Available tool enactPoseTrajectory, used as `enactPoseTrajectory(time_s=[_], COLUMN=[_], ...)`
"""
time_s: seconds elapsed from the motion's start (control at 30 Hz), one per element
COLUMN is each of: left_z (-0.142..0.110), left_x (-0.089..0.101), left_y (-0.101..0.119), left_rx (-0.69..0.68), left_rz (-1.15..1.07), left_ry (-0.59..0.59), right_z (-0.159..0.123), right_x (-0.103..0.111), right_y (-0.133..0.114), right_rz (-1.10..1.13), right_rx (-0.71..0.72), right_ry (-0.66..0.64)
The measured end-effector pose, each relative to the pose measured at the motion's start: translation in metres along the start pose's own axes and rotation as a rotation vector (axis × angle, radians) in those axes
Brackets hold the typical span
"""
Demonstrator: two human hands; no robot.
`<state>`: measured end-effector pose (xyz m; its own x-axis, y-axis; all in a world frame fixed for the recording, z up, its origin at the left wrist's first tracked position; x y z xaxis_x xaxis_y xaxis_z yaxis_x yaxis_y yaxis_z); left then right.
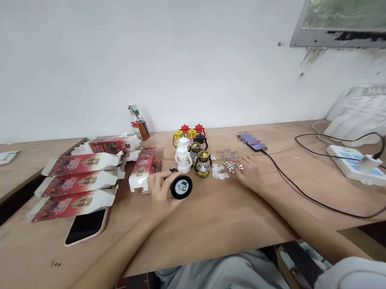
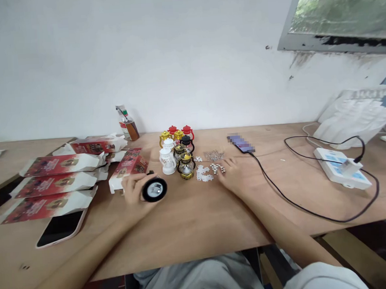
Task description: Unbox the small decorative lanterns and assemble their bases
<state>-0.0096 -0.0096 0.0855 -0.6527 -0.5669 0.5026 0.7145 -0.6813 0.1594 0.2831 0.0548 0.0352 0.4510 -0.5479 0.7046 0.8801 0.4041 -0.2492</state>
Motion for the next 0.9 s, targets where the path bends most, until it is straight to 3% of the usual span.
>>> enactPoseTrajectory(time_s=[0.13,0.23,0.33,0.5,0.63,0.77,0.9], left_z=[-0.008,-0.013,-0.015,-0.009,-0.005,-0.002,0.001], left_x=[-0.022,-0.038,-0.043,-0.055,-0.070,-0.078,-0.075], left_y=[0.018,0.036,0.047,0.046,0.045,0.050,0.054], left_rx=[-0.128,-0.269,-0.336,-0.148,0.019,0.013,-0.058], left_rz=[-0.023,-0.077,-0.207,-0.459,-0.494,-0.472,-0.455], left_ry=[-0.120,-0.243,-0.265,-0.206,-0.139,-0.150,-0.171], right_z=[-0.006,-0.008,-0.008,-0.006,-0.005,-0.004,-0.002], right_x=[-0.003,-0.010,-0.018,-0.026,-0.027,-0.029,-0.024], right_y=[0.039,0.040,0.031,0.029,0.032,0.030,0.027], right_rz=[0.088,0.111,0.074,0.050,0.062,0.044,0.006], right_rx=[-0.052,0.012,0.105,0.165,0.178,0.186,0.166], right_ry=[-0.126,-0.211,-0.276,-0.288,-0.256,-0.244,-0.217])
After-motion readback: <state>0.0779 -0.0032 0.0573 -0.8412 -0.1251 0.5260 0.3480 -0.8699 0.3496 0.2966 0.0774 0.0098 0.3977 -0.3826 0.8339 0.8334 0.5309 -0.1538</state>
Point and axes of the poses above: each hand's wrist, its own z-axis towards the middle knuckle, its own x-axis out of the back of the hand, y = z × x, the point moved 8 cm from there along z, towards the middle knuckle, and after that the axes turned 4 degrees about -y, right-handed, at the moved point
